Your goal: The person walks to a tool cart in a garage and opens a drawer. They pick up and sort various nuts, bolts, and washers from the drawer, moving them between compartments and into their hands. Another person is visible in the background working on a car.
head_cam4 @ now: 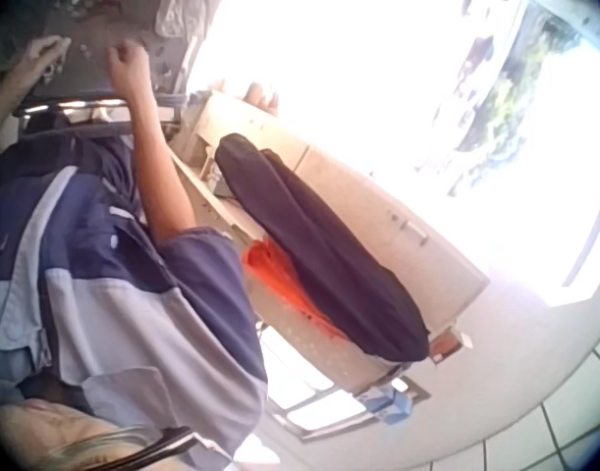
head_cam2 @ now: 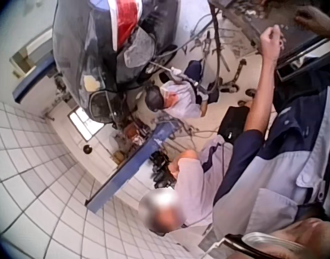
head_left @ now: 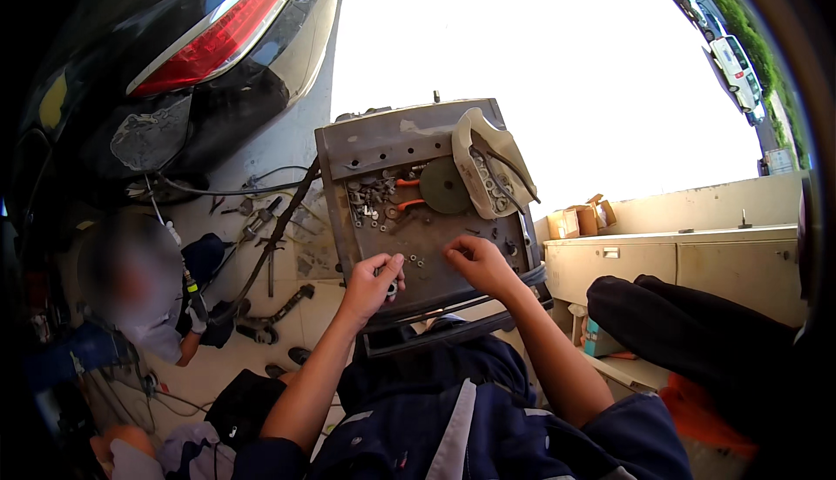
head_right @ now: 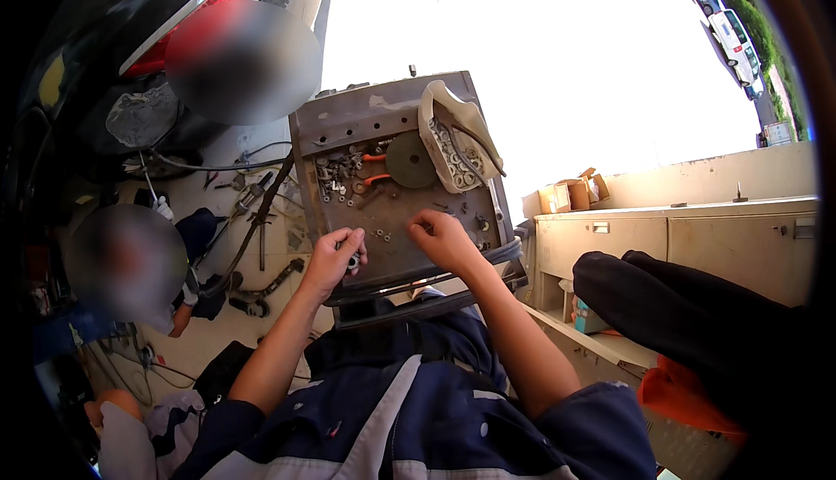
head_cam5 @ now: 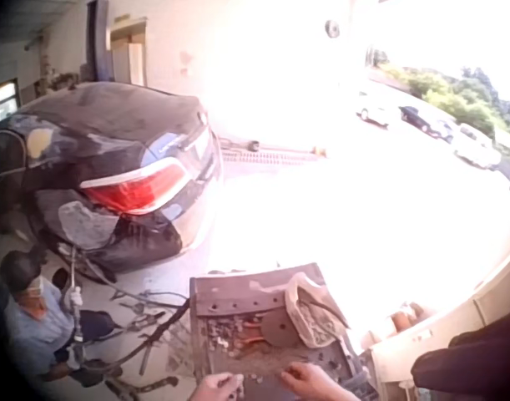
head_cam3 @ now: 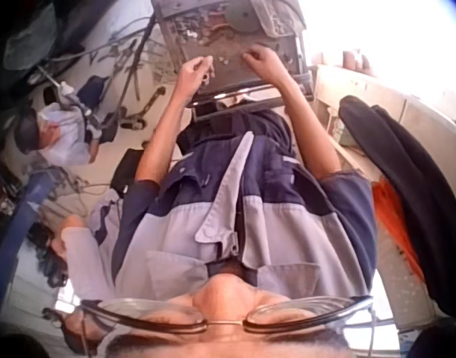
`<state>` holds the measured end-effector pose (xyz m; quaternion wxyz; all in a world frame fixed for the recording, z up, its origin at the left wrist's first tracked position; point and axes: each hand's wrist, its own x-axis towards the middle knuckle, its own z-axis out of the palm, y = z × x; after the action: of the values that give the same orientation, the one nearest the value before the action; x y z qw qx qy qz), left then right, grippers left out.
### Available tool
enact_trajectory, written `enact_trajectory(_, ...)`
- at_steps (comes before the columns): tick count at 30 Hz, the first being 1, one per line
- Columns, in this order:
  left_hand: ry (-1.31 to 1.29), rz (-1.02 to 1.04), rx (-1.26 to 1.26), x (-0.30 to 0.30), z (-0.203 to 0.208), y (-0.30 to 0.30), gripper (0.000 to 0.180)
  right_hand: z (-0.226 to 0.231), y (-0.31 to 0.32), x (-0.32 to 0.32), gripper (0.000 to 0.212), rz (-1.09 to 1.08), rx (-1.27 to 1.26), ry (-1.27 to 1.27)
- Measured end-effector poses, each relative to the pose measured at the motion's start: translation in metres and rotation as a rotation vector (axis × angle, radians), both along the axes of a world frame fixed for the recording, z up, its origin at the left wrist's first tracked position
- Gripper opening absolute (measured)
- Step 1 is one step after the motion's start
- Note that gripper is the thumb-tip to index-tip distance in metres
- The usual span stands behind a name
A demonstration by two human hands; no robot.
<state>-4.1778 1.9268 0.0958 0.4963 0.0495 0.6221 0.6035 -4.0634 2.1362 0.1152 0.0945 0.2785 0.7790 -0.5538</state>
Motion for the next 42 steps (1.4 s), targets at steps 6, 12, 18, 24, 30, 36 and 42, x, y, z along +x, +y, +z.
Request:
enact_trajectory(6,0.513,-0.333,0.008,-0.008,-0.021,0.035,0.034,-0.007,-0.013,0.059,0.018,-0.174,-0.035,-0.003)
enact_trajectory(12,0.699,-0.43,0.073,-0.007,-0.019,0.025,0.027,-0.003,-0.03,0.056,0.017,0.084,0.227,0.141)
enact_trajectory(18,0.631,-0.419,0.064,-0.008,-0.012,0.019,0.027,0.006,-0.048,0.057,0.019,0.287,0.393,0.102)
enact_trajectory(24,0.615,-0.415,0.094,-0.007,-0.011,0.013,0.029,0.004,-0.064,0.049,0.016,0.289,0.457,0.114)
enact_trajectory(30,0.614,-0.36,0.125,-0.002,-0.008,0.008,0.03,-0.002,-0.077,0.043,0.016,0.293,0.438,0.094)
enact_trajectory(36,0.607,-0.345,0.126,-0.002,-0.007,0.003,0.032,-0.005,-0.079,0.043,0.022,0.24,0.425,0.12)
enact_trajectory(42,0.541,-0.343,0.131,-0.008,-0.011,-0.002,0.027,-0.004,-0.08,0.043,0.027,0.235,0.44,0.114)
